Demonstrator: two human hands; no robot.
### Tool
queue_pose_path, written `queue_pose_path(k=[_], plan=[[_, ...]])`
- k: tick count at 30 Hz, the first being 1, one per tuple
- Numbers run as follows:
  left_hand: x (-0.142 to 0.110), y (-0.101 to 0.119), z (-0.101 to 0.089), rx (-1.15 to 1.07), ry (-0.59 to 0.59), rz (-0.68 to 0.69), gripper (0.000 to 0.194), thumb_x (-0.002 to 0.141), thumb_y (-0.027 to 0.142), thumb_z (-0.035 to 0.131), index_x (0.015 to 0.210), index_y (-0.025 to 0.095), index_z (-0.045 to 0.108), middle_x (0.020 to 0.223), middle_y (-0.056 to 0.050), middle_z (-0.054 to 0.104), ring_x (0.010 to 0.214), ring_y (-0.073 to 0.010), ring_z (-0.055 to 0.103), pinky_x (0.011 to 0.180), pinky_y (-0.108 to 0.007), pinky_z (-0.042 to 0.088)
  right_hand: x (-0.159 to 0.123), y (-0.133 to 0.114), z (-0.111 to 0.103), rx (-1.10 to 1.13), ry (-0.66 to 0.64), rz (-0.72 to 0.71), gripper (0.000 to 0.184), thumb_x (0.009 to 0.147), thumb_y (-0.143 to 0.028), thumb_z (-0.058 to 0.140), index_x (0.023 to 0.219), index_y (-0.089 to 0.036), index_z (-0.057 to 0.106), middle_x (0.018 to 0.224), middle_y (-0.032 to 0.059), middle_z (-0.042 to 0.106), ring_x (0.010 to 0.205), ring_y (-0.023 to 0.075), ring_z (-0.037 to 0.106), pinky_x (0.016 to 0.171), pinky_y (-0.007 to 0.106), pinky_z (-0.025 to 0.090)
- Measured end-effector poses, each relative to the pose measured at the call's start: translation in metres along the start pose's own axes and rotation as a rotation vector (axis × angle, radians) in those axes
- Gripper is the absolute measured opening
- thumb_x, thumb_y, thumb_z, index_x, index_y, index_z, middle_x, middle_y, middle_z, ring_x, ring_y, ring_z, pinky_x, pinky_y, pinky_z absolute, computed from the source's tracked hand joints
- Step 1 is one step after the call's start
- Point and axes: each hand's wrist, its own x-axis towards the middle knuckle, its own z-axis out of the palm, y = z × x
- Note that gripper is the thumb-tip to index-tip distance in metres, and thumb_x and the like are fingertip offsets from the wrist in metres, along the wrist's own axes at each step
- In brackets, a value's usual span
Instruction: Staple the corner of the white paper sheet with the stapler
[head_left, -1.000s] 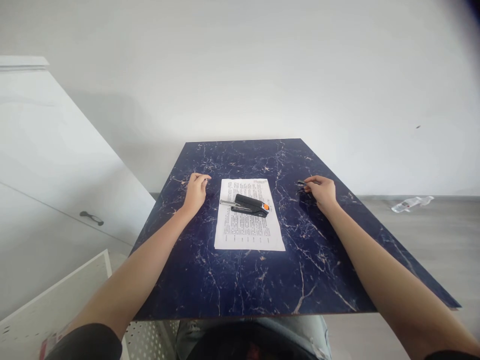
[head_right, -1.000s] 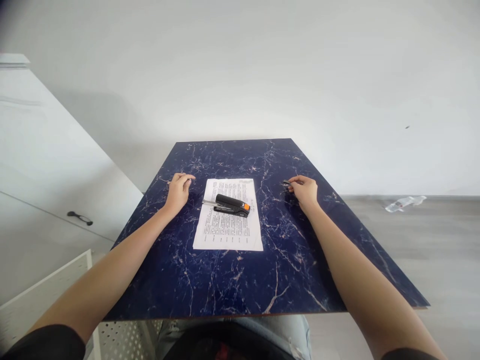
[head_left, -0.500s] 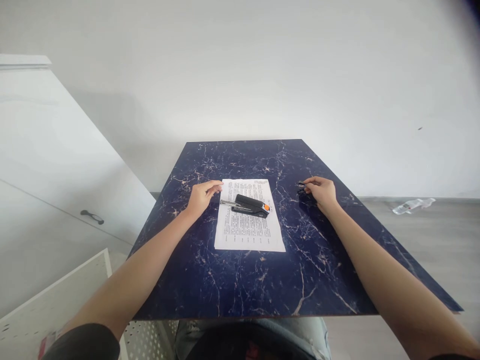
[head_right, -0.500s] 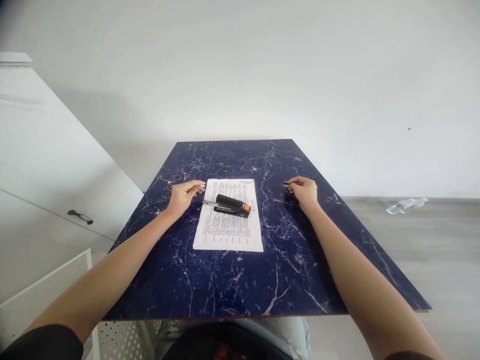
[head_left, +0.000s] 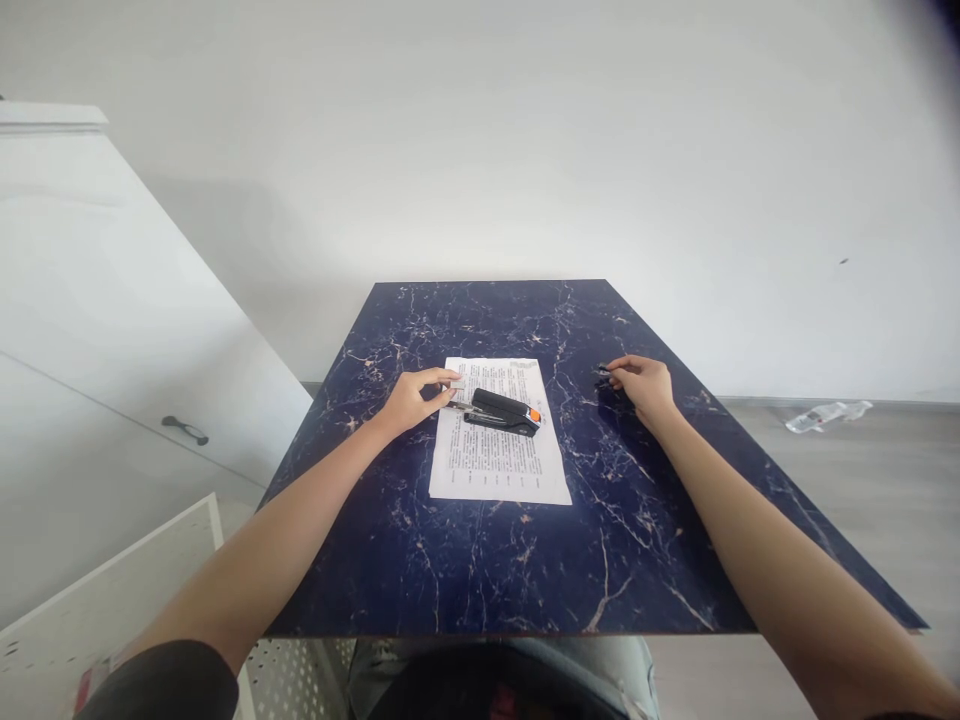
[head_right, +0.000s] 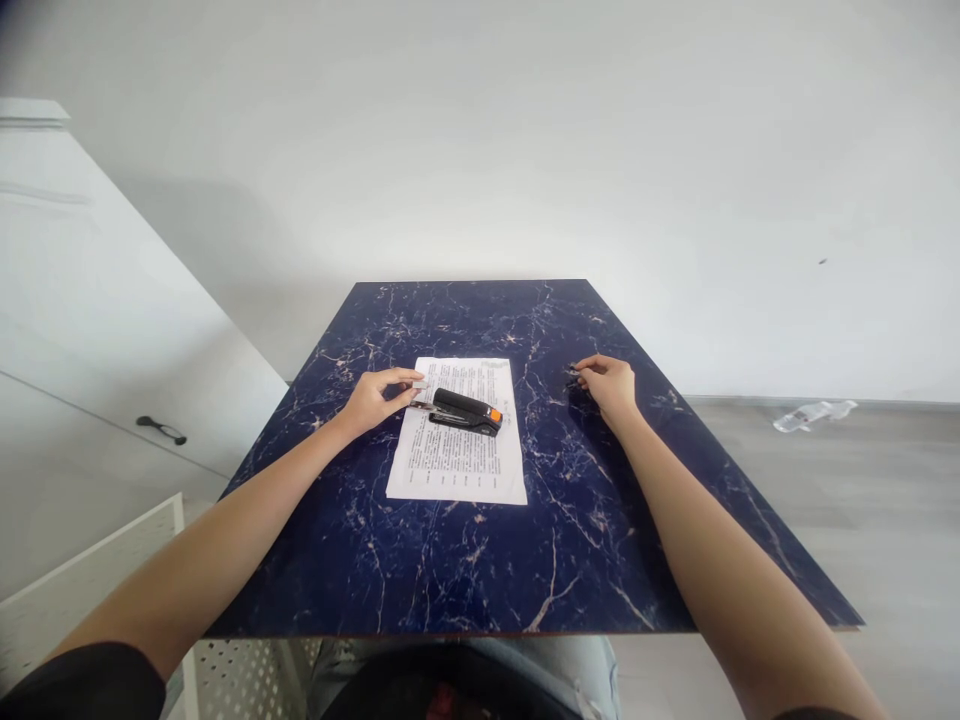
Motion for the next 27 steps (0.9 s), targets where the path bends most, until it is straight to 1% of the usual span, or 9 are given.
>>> queue_pose_path(k=[3, 6, 11, 15, 23, 27], plan=[[0.0008, -0.0005, -0.0014, 0.024, -0.123, 0.003, 0.025, 0.097, 0.033, 0.066, 0.118, 0.026, 0.077, 0.118, -0.006, 0.079, 0.107, -0.0223, 0.073, 0.101, -0.04, 0.056, 0.0006, 0.0012, 0.0, -0.007, -0.004, -0.011, 0.022, 0.062, -0.024, 0.062, 0.077, -0.019, 0.078, 0.059, 0.001, 0.066, 0.055, 0.0155, 0.06, 0.057, 0.026, 0.05], [0.0013, -0.0017, -0.0023, 0.048, -0.228, 0.007, 0.027, 0.099, 0.033, 0.063, 0.122, 0.031, 0.076, 0.12, -0.004, 0.078, 0.11, -0.0233, 0.072, 0.101, -0.043, 0.055, -0.0003, 0.0001, -0.0003, -0.01, -0.007, -0.008, 0.022, 0.062, -0.024, 0.062, 0.077, -0.019, 0.078, 0.059, 0.0012, 0.067, 0.055, 0.0161, 0.061, 0.057, 0.027, 0.05], [0.0002, -0.0048, -0.0025, 0.083, -0.324, -0.009, 0.032, 0.1, 0.035, 0.062, 0.13, 0.034, 0.073, 0.122, -0.006, 0.077, 0.114, -0.0255, 0.07, 0.106, -0.049, 0.052, -0.0017, -0.0005, -0.0008, -0.024, -0.014, -0.018, 0.02, 0.064, -0.025, 0.064, 0.076, -0.019, 0.077, 0.059, 0.0014, 0.067, 0.055, 0.0163, 0.062, 0.058, 0.027, 0.051], [-0.0004, -0.005, -0.0026, 0.091, -0.351, -0.01, 0.032, 0.1, 0.037, 0.062, 0.13, 0.033, 0.073, 0.124, -0.007, 0.076, 0.115, -0.0263, 0.07, 0.106, -0.05, 0.052, -0.001, 0.0014, -0.0013, -0.053, -0.018, -0.02, 0.021, 0.064, -0.025, 0.063, 0.078, -0.019, 0.078, 0.06, 0.0019, 0.068, 0.056, 0.0168, 0.063, 0.058, 0.027, 0.05], [0.0009, -0.0033, -0.0031, 0.022, -0.339, -0.042, 0.03, 0.098, 0.036, 0.064, 0.125, 0.03, 0.076, 0.122, -0.009, 0.077, 0.112, -0.0262, 0.073, 0.102, -0.047, 0.057, -0.0009, 0.0017, -0.0011, -0.048, -0.018, -0.021, 0.023, 0.063, -0.026, 0.062, 0.078, -0.018, 0.078, 0.06, 0.0025, 0.068, 0.057, 0.0174, 0.062, 0.058, 0.028, 0.051], [0.0003, -0.0046, -0.002, -0.003, -0.361, -0.047, 0.028, 0.097, 0.034, 0.067, 0.122, 0.031, 0.077, 0.121, -0.007, 0.077, 0.11, -0.0242, 0.074, 0.097, -0.041, 0.06, -0.0008, 0.0017, -0.0008, -0.038, -0.022, -0.023, 0.023, 0.063, -0.026, 0.062, 0.077, -0.019, 0.078, 0.061, 0.0022, 0.068, 0.057, 0.0171, 0.062, 0.058, 0.028, 0.051]])
